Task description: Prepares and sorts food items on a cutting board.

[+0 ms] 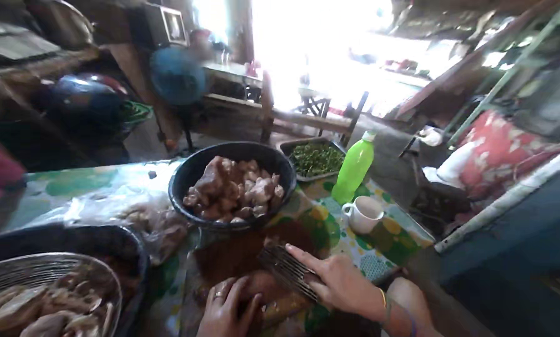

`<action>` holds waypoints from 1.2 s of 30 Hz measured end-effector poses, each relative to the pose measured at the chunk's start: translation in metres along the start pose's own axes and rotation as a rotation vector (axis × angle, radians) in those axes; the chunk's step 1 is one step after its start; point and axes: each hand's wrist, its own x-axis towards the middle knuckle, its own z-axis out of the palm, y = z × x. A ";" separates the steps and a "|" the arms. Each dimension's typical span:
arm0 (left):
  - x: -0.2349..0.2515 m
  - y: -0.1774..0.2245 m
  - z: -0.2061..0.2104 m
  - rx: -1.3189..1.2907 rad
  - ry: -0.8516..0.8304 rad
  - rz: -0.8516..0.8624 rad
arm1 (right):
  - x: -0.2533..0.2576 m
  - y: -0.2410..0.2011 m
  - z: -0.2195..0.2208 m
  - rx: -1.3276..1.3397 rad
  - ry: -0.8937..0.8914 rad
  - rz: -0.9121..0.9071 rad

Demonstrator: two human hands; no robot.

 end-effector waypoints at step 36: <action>0.008 -0.009 0.014 0.033 -0.042 -0.052 | -0.009 0.011 0.006 -0.248 0.172 -0.229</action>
